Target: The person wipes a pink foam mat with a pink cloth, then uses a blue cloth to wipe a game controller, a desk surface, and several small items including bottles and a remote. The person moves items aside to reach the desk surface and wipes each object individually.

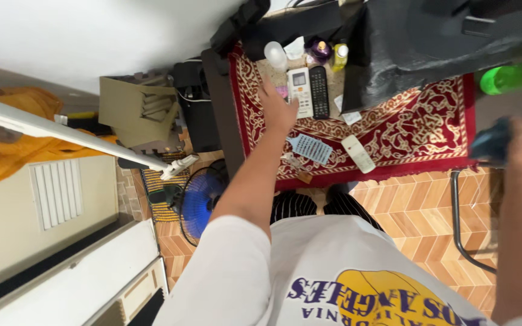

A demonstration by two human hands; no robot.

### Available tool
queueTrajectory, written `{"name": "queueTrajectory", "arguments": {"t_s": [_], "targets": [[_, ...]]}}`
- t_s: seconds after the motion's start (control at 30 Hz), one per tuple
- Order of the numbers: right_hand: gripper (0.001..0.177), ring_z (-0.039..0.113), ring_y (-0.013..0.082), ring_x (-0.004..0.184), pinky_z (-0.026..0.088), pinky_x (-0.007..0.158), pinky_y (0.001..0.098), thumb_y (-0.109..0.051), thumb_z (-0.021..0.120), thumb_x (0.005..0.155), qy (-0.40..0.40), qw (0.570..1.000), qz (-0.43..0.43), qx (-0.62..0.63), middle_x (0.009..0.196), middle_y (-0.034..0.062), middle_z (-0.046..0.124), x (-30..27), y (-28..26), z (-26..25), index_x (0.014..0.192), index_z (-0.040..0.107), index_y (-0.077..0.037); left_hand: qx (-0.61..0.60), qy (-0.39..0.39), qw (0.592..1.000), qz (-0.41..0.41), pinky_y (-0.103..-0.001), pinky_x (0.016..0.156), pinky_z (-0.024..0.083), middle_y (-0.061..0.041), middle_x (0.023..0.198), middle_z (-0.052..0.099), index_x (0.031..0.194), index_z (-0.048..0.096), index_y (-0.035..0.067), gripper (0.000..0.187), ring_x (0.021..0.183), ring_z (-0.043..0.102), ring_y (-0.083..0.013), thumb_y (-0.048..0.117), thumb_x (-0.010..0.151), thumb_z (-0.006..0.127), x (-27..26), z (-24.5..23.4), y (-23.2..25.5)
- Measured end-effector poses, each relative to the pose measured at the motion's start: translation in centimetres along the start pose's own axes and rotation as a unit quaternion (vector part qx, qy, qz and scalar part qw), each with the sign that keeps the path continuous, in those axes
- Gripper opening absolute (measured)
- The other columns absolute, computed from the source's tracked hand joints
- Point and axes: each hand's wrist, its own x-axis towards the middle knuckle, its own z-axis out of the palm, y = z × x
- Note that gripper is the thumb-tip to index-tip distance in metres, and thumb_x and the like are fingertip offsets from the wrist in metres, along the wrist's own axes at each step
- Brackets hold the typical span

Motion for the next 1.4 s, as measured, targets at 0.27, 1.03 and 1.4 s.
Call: {"name": "queueTrajectory", "arguments": {"t_s": [0.27,1.03,1.4], "targets": [[0.088,0.049,0.0285,0.138,0.047,0.128,0.0468,0.012,0.091,0.09,-0.071,0.995,0.067,0.025,0.148,0.0211,0.043,-17.3,-4.9,8.0,0.154,0.033,-0.002,0.147,-0.026,0.979,0.137,-0.046,0.116,0.052,-0.017,0.176,0.029,0.16,0.042,0.02,0.093,0.149,0.047,-0.0429,0.0,0.081,0.086,11.8,-3.2,-0.1],[0.03,0.079,0.0279,0.099,0.068,0.091,0.0467,-0.009,0.064,0.102,-0.184,0.721,0.517,0.423,0.115,0.0115,0.078,-16.6,-18.9,23.1,0.131,0.068,-0.005,0.173,-0.23,0.957,-0.044,-0.069,0.127,0.017,-0.02,0.18,-0.001,0.174,0.005,0.025,0.11,0.164,0.004,-0.0454,0.043,0.098,0.081,-2.8,-2.7,-8.6],[0.047,0.075,0.0261,0.108,0.065,0.092,0.042,0.002,0.069,0.094,-0.242,0.764,0.491,0.342,0.125,0.0106,0.074,-22.3,-19.3,23.6,0.14,0.061,-0.007,0.444,-0.21,0.867,0.087,-0.068,0.133,0.017,-0.016,0.171,0.032,0.166,0.038,0.013,0.087,0.163,0.026,-0.0372,0.014,0.09,0.081,-2.7,-0.8,-13.9]]}}
